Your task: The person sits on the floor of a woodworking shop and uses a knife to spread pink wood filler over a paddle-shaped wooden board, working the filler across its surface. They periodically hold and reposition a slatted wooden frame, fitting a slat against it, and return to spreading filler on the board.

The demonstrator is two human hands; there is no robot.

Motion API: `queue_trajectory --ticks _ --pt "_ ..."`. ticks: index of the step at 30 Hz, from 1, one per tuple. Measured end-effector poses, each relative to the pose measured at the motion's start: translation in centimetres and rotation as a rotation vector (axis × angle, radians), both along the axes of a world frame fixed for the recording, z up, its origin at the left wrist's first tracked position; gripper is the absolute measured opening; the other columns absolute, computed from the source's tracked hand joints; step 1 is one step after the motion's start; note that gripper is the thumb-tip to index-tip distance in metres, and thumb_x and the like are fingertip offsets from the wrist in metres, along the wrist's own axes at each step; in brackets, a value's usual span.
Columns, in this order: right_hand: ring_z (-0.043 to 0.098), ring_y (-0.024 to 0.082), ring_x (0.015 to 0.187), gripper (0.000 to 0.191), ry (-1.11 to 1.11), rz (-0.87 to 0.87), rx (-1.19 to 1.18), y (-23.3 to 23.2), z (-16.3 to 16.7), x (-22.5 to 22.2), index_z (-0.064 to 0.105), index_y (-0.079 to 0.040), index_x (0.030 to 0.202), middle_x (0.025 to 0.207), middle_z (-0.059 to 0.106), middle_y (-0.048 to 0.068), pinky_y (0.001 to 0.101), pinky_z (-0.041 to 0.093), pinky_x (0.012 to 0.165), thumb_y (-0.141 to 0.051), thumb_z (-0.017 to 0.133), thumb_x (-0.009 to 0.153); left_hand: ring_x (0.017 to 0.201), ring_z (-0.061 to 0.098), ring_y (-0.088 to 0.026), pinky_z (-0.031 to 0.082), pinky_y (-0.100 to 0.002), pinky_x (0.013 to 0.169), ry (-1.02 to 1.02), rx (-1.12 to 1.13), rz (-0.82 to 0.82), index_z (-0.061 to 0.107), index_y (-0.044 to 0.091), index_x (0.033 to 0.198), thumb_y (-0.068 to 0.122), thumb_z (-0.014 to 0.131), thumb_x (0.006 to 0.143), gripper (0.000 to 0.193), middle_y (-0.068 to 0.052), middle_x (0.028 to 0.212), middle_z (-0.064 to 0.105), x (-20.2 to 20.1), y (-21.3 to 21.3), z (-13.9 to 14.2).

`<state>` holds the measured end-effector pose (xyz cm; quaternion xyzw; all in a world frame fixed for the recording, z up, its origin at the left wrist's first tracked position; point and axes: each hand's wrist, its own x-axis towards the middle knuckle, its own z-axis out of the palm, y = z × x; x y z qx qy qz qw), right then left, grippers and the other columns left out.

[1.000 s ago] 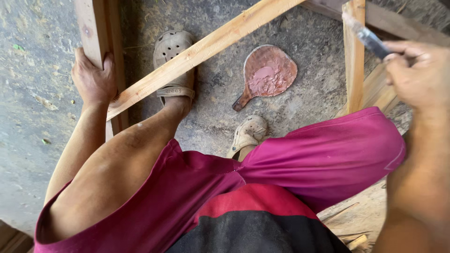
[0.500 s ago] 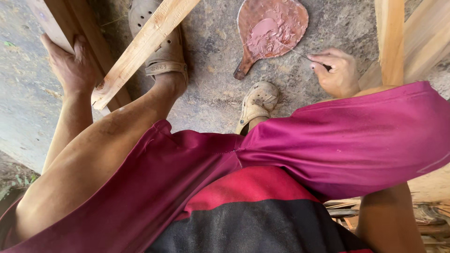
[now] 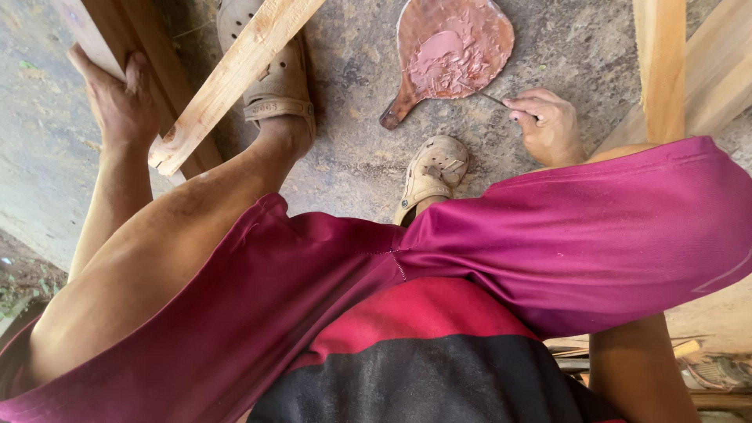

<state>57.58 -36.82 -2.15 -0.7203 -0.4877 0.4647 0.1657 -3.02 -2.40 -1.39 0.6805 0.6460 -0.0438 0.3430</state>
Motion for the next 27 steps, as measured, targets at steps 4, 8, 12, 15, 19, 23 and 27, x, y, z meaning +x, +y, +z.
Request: queue_trajectory --ticks 4,8,12,15,19,23,27 --pt "0.072 0.027 0.103 0.021 0.036 -0.007 0.034 -0.9 -1.4 0.0 0.078 -0.007 0.12 0.12 0.073 0.014 0.0354 0.058 0.085 -0.007 0.073 0.1 0.132 0.055 -0.048 0.044 -0.055 0.113 -0.03 -0.005 -0.018 0.016 0.003 0.16 0.028 0.055 0.113 0.066 -0.034 0.147 0.056 -0.4 -0.2 0.2" --pt "0.07 0.029 0.1 0.019 0.019 0.026 0.082 -1.6 -1.9 1.0 0.078 -0.005 0.118 0.114 0.072 0.015 0.0369 0.057 0.083 -0.008 0.072 0.101 0.14 0.054 -0.05 0.046 -0.053 0.115 -0.039 0.017 -0.044 0.016 0.001 0.159 0.027 0.065 0.105 0.077 -0.037 0.148 0.052 0.5 0.8 -0.4" --pt "0.068 0.025 0.096 0.017 0.042 -0.099 0.036 -1.5 -0.3 2.3 0.076 -0.003 0.12 0.109 0.071 0.012 0.0348 0.056 0.08 -0.008 0.07 0.105 0.135 0.052 -0.047 0.045 -0.05 0.111 0.044 0.096 0.01 0.021 0.004 0.164 0.03 0.08 0.103 0.089 -0.033 0.151 0.049 1.7 0.5 2.3" --pt "0.067 0.023 0.092 0.015 0.056 -0.173 0.042 0.0 0.5 3.2 0.074 -0.001 0.121 0.105 0.07 0.01 0.0333 0.055 0.078 -0.008 0.069 0.108 0.138 0.056 -0.041 0.047 -0.048 0.113 0.111 0.122 0.031 0.036 0.007 0.161 0.036 0.075 0.105 0.074 -0.028 0.149 0.056 2.9 0.0 6.9" --pt "0.065 0.019 0.087 0.014 0.062 -0.278 0.052 1.0 1.5 4.5 0.071 0.001 0.123 0.099 0.069 0.007 0.0313 0.054 0.075 -0.007 0.067 0.112 0.13 0.058 -0.043 0.046 -0.051 0.106 0.22 -0.008 -0.009 0.051 0.007 0.152 0.04 0.072 0.101 0.064 -0.026 0.144 0.059 3.6 -1.3 14.3" --pt "0.062 0.015 0.083 0.014 0.113 -0.463 0.07 0.9 2.9 5.9 0.068 0.004 0.124 0.094 0.068 0.005 0.0292 0.052 0.072 -0.007 0.065 0.117 0.115 0.066 -0.041 0.05 -0.05 0.099 0.295 -0.088 0.083 0.053 0.008 0.147 0.046 0.068 0.097 0.065 -0.022 0.138 0.062 2.2 -1.6 18.8" --pt "0.061 0.009 0.072 0.015 0.434 -0.695 0.234 0.7 3.4 7.6 0.063 0.001 0.132 0.099 0.066 0.004 0.0234 0.051 0.064 -0.001 0.063 0.117 0.118 0.066 -0.041 0.052 -0.049 0.1 0.318 -0.076 0.003 0.059 0.006 0.146 0.044 0.068 0.102 0.059 -0.023 0.136 0.066 0.5 -1.3 19.6"
